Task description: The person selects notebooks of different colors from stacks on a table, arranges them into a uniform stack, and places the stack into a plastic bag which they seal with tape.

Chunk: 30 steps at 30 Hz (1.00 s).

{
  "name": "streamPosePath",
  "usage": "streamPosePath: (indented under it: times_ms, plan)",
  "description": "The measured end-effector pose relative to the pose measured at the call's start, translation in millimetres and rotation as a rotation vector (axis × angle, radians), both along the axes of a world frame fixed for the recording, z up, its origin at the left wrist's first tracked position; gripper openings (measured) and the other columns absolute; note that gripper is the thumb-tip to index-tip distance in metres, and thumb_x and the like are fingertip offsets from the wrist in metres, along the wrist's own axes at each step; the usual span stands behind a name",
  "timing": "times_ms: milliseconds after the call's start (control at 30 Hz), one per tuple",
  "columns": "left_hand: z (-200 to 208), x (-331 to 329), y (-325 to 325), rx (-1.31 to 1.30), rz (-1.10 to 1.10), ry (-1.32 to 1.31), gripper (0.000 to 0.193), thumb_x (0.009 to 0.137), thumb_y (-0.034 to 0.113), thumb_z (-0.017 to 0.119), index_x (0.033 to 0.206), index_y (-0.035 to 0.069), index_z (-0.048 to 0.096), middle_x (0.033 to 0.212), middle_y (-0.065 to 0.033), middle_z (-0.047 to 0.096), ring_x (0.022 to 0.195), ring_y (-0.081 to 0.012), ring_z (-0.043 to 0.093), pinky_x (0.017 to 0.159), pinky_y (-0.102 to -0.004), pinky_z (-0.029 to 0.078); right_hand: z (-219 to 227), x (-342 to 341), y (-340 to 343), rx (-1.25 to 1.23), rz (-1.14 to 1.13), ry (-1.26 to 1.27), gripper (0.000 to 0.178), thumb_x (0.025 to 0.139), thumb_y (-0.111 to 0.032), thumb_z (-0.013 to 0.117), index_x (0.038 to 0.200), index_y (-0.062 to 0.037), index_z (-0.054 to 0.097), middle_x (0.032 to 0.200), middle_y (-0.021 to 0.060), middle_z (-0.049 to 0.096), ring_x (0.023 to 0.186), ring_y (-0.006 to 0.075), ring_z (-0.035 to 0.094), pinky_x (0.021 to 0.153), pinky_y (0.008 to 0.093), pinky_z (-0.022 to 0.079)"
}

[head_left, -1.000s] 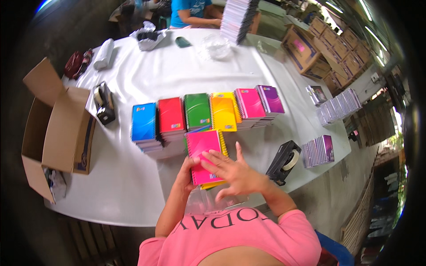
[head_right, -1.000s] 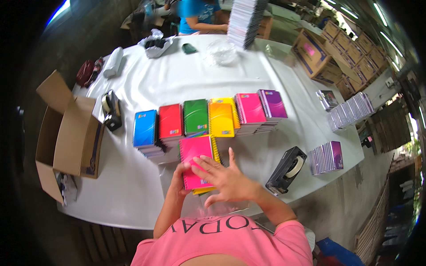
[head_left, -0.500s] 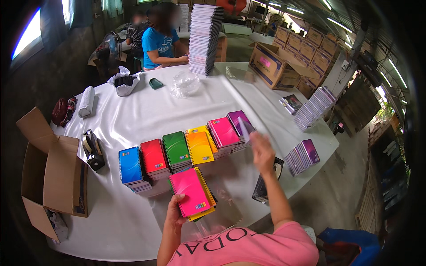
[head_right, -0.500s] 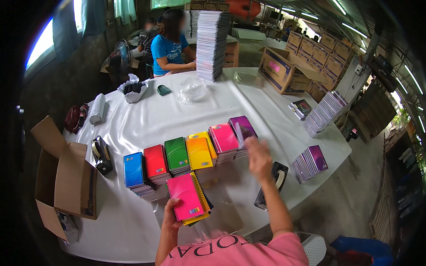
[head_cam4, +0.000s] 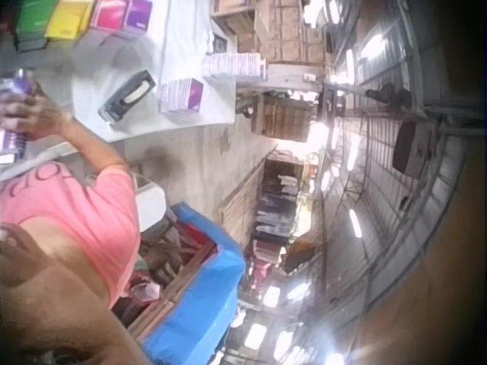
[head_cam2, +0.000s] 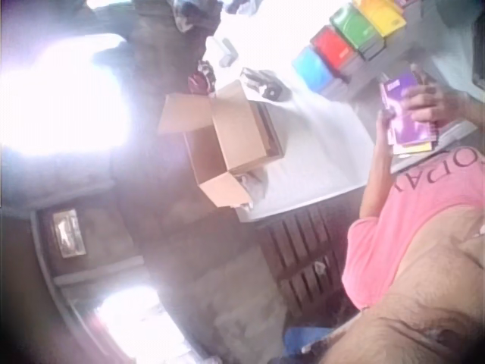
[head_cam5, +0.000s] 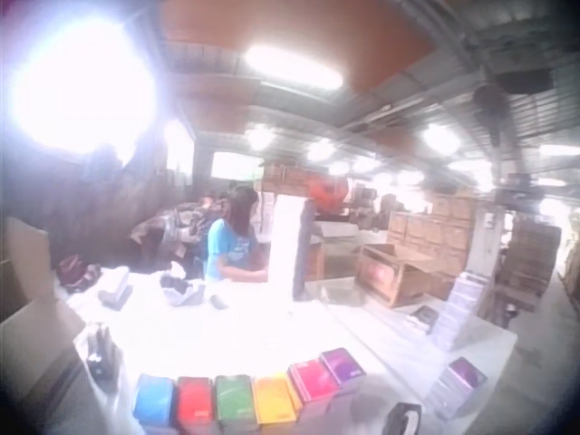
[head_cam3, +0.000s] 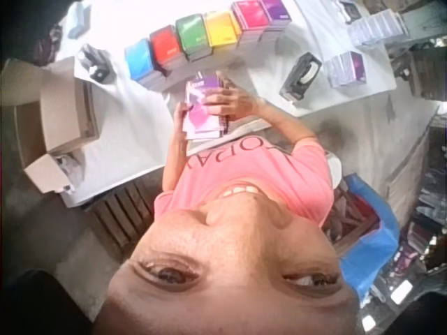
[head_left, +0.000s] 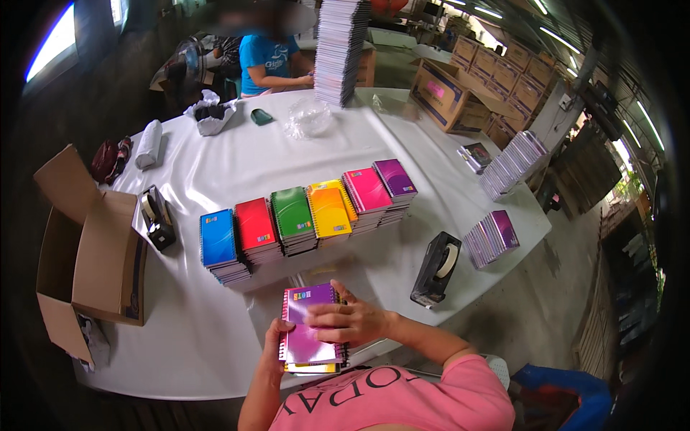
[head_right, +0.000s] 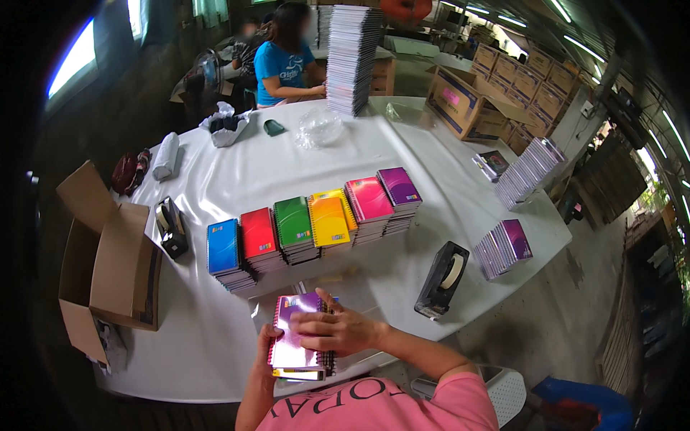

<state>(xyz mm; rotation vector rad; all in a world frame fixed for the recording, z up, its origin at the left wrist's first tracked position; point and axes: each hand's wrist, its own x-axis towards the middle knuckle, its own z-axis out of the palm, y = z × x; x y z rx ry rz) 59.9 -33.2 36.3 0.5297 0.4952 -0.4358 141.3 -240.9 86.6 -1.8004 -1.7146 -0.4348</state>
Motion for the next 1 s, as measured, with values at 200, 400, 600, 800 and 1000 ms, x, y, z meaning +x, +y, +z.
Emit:
streamPosePath:
  times_ms: [200,400,600,800,1000]
  plan:
    - [26.1,-6.3,-24.5,0.755,0.462,-0.588,0.083,0.080,0.058,0.053,0.136,0.000,0.036,0.130,-0.0175,0.047,0.120,-0.0254,0.046,0.104,-0.0396,0.032,-63.0,-23.5,17.4,0.290,0.125,0.967,0.071,0.060,-0.020,0.086,0.118,-0.0101,0.046,0.118,0.0099,0.057,0.115,0.0276,0.054,0.104,0.0444,0.033]
    - [-86.8,-19.5,-51.2,0.788,0.480,-0.683,0.105,0.069,0.071,0.060,0.141,0.002,0.026,0.132,-0.0175,0.044,0.119,-0.0262,0.048,0.101,-0.0416,0.036,-124.4,-29.9,15.2,0.191,-0.099,1.294,0.123,0.052,-0.022,0.091,0.147,-0.0097,0.015,0.136,0.0096,0.041,0.126,0.0222,0.041,0.105,0.0362,0.033]
    - [-100.7,-28.1,-53.4,1.075,0.481,-0.846,0.117,0.050,0.041,0.088,0.141,0.004,0.025,0.135,-0.0206,0.041,0.122,-0.0317,0.045,0.108,-0.0458,0.027,-142.5,-40.6,9.5,0.307,-0.149,1.271,0.107,0.055,-0.018,0.089,0.142,-0.0077,0.026,0.128,0.0098,0.046,0.122,0.0230,0.044,0.104,0.0365,0.035]
    - [-113.5,-29.8,-39.7,1.245,0.368,-0.931,0.116,0.045,0.048,0.089,0.137,0.003,0.034,0.131,-0.0166,0.046,0.130,-0.0361,0.037,0.111,-0.0494,0.019,-150.0,-43.5,7.2,0.276,-0.119,0.955,0.093,0.058,-0.020,0.085,0.136,-0.0078,0.036,0.128,0.0116,0.047,0.127,0.0285,0.041,0.106,0.0398,0.032]
    - [-100.2,-23.0,-40.4,1.130,0.394,-0.875,0.118,0.046,0.054,0.086,0.138,0.004,0.033,0.129,-0.0171,0.051,0.134,-0.0344,0.032,0.111,-0.0516,0.013,-135.2,-44.5,7.3,0.220,-0.127,1.116,0.108,0.057,-0.025,0.086,0.144,-0.0083,0.024,0.145,0.0133,0.033,0.136,0.0302,0.028,0.111,0.0422,0.024]
